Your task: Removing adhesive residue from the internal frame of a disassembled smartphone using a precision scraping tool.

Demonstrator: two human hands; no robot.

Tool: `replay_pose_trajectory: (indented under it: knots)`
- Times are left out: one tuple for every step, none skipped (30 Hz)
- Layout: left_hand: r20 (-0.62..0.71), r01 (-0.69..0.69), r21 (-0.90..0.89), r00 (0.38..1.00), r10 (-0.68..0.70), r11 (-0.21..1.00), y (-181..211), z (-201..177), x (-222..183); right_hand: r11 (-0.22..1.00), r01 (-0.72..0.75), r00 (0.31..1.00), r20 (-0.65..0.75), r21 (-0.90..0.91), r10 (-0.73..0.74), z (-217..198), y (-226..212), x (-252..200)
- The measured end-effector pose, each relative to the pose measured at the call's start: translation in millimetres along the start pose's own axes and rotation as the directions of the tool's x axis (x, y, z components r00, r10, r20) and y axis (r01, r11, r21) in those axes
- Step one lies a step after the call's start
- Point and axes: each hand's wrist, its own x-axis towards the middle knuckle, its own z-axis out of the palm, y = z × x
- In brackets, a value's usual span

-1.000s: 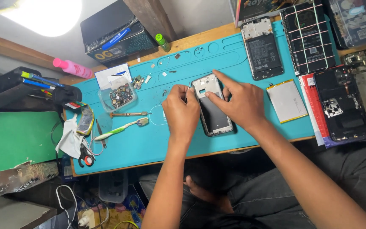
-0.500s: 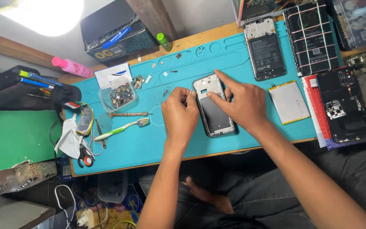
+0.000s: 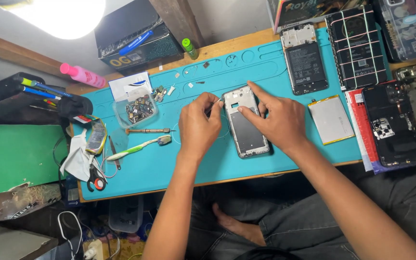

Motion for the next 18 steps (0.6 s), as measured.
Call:
replay_pose_trajectory:
  knots:
    - [0.013, -0.003, -0.006, 1.0, 0.003, 1.0, -2.1, -2.1, 2.1, 1.0, 0.002, 1.0, -0.001, 0.004, -0.001, -0.5, -0.3, 0.2]
    - [0.027, -0.003, -0.011, 1.0, 0.003, 1.0, -4.2, -4.5, 2.9, 1.0, 0.001, 1.0, 0.001, 0.01, -0.001, -0.7, -1.0, -0.7]
    - [0.026, -0.002, -0.012, 1.0, 0.002, 1.0, -3.4, -4.9, 2.6, 1.0, 0.003, 1.0, 0.003, 0.009, -0.003, -0.9, -0.8, -0.5]
    - [0.05, -0.02, -0.023, 0.999, 0.021, 1.0, -2.9, -5.5, 2.6, 1.0, -0.002, 1.0, 0.003, 0.003, 0.001, -0.7, -0.9, -0.5]
    - [0.075, -0.037, -0.035, 0.996, 0.04, 0.999, -2.3, -5.9, 2.7, 1.0, -0.006, 1.0, 0.003, -0.004, 0.006, -0.5, -0.8, -0.3]
    - [0.077, -0.04, -0.037, 0.996, 0.043, 0.998, -5.0, -5.1, 4.6, 1.0, -0.007, 1.0, 0.001, -0.007, 0.007, -0.2, -0.7, 0.7]
    - [0.057, -0.043, -0.028, 0.997, 0.045, 0.999, -7.7, -4.0, 6.5, 1.0, -0.007, 1.0, -0.004, -0.003, 0.006, 0.1, -0.4, 1.6]
    - [0.039, -0.04, -0.018, 0.998, 0.041, 0.999, -11.1, -3.1, 5.7, 1.0, -0.007, 1.0, -0.004, 0.003, 0.007, 0.8, -0.7, 0.4]
    - [0.042, -0.038, -0.02, 0.998, 0.038, 0.999, -10.3, -3.8, 2.5, 1.0, -0.01, 1.0, -0.001, 0.001, 0.01, 0.9, -0.8, -2.3]
    - [0.06, -0.033, -0.032, 0.998, 0.035, 0.999, -8.6, -4.3, 2.9, 1.0, -0.006, 1.0, 0.002, 0.003, 0.006, 0.7, -0.1, -1.2]
    - [0.078, -0.028, -0.045, 0.996, 0.031, 0.999, -7.0, -5.1, 3.3, 1.0, -0.002, 1.0, 0.004, 0.004, 0.002, 0.6, 0.4, 0.0]
    - [0.079, -0.026, -0.047, 0.996, 0.029, 0.999, -7.6, -4.7, 5.2, 1.0, -0.003, 1.0, 0.007, 0.002, 0.003, 0.2, 0.5, 0.4]
    - [0.065, -0.032, -0.043, 0.997, 0.035, 0.999, -8.5, -4.4, 6.9, 1.0, -0.007, 1.0, 0.002, -0.003, 0.007, 0.1, 0.5, 0.6]
    - [0.049, -0.036, -0.038, 0.998, 0.038, 0.999, -10.2, -5.1, 7.6, 1.0, -0.009, 1.0, 0.0, -0.005, 0.009, 1.2, -0.1, 0.4]
    - [0.048, -0.031, -0.037, 0.998, 0.033, 0.999, -9.6, -5.2, 6.1, 1.0, -0.008, 1.0, 0.005, -0.004, 0.008, 2.2, -0.9, -0.4]
    - [0.059, -0.048, -0.042, 0.997, 0.051, 0.998, -7.8, -4.4, 6.8, 1.0, -0.008, 1.0, 0.006, 0.001, 0.008, 2.0, -0.8, -0.1]
    - [0.069, -0.065, -0.048, 0.995, 0.069, 0.997, -5.7, -3.4, 7.6, 1.0, -0.009, 1.0, 0.007, 0.005, 0.009, 1.5, -0.5, 0.3]
    - [0.071, -0.066, -0.05, 0.995, 0.069, 0.997, -4.3, -3.2, 8.9, 1.0, -0.01, 1.0, 0.007, 0.002, 0.01, 1.0, -0.7, 0.8]
